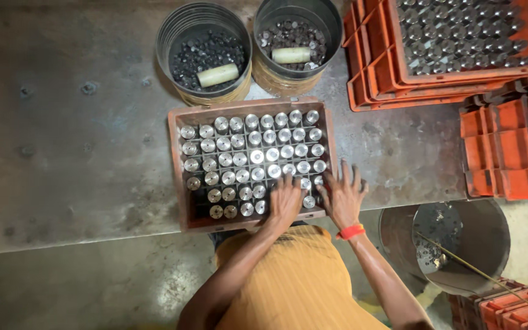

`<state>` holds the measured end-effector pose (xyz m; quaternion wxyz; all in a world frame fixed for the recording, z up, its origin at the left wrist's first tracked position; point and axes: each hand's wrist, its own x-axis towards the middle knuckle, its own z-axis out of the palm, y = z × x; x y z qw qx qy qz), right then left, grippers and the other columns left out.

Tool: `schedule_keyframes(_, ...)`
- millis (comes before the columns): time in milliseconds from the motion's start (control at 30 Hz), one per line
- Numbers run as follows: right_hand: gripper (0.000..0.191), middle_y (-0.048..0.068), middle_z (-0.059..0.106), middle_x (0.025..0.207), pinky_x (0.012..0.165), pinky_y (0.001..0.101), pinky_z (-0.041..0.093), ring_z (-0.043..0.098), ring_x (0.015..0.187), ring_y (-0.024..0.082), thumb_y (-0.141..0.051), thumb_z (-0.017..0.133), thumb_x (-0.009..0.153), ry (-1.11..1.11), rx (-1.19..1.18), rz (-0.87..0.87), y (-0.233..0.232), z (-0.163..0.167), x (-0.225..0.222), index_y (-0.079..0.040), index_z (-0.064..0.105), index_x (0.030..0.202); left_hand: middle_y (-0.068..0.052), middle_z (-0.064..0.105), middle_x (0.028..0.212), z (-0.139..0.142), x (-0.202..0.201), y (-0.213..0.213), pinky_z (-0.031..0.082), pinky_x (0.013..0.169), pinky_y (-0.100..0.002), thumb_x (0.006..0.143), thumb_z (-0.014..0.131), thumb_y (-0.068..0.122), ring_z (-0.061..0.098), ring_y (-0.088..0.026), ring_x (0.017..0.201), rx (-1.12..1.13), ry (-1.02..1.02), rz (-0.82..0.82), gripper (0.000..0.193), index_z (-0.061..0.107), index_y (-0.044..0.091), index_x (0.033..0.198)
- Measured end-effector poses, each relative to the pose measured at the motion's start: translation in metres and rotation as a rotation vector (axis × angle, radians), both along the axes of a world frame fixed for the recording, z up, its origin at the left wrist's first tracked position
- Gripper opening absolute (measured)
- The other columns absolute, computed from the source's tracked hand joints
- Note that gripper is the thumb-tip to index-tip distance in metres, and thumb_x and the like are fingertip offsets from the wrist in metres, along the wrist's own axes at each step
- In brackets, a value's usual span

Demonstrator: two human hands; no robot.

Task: The person places small aluminum candle cups one at a time into the cells of a grid tray on a metal workbench, occasionally using a white cylindrical tool to press the cups down into the tray. Buckets of dark cups and orange crates of cups sit nearby on the bench.

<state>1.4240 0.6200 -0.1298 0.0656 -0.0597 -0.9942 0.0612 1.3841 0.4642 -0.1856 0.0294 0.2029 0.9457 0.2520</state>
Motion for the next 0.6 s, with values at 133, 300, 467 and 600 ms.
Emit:
schedule_keyframes(133, 0.037, 0.016, 0.037, 0.162, 0.110, 0.0702, 0.024, 0.027, 0.150, 0.043, -0.038, 0.073, 0.088, 0.046, -0.075, 0.076, -0.002, 0.000, -0.015, -0.015, 0.075, 0.118, -0.018, 0.065, 0.113, 0.008, -0.010, 0.019, 0.060, 0.065, -0.041, 0.088, 0.074, 0.028, 0.069, -0.033, 0.094, -0.004, 0.024, -0.057, 0.033, 0.073, -0.002, 0.102)
schedule_keyframes(300, 0.036, 0.018, 0.049, 0.149, 0.116, 0.0631, 0.023, 0.027, 0.147, 0.043, -0.039, 0.077, 0.081, 0.125, -0.325, 0.202, 0.030, 0.013, -0.011, -0.013, 0.081, 0.106, -0.013, 0.068, 0.095, 0.015, -0.026, -0.004, 0.057, 0.071, -0.039, 0.087, 0.079, 0.038, 0.069, -0.027, 0.088, 0.163, 0.019, -0.129, 0.038, 0.076, 0.002, 0.099)
schedule_keyframes(467, 0.045, 0.015, 0.067, 0.121, 0.103, 0.0438, 0.050, 0.060, 0.118, 0.030, -0.050, 0.065, 0.097, 0.231, -1.328, -0.014, 0.076, 0.014, -0.005, -0.010, 0.071, 0.116, -0.007, 0.077, 0.098, 0.013, -0.033, -0.024, 0.058, 0.087, -0.041, 0.102, 0.069, 0.045, 0.074, -0.022, 0.094, 0.964, -0.206, 0.115, 0.037, 0.076, 0.009, 0.104)
schedule_keyframes(600, 0.044, 0.018, 0.070, 0.101, 0.081, 0.0436, 0.057, 0.068, 0.089, 0.030, -0.043, 0.064, 0.101, 0.070, -1.328, -0.180, 0.048, 0.000, 0.006, -0.007, 0.063, 0.126, -0.008, 0.071, 0.093, 0.003, -0.017, -0.020, 0.058, 0.066, -0.040, 0.101, 0.055, 0.052, 0.072, -0.021, 0.076, 0.969, -0.814, 0.319, 0.052, 0.061, 0.014, 0.135)
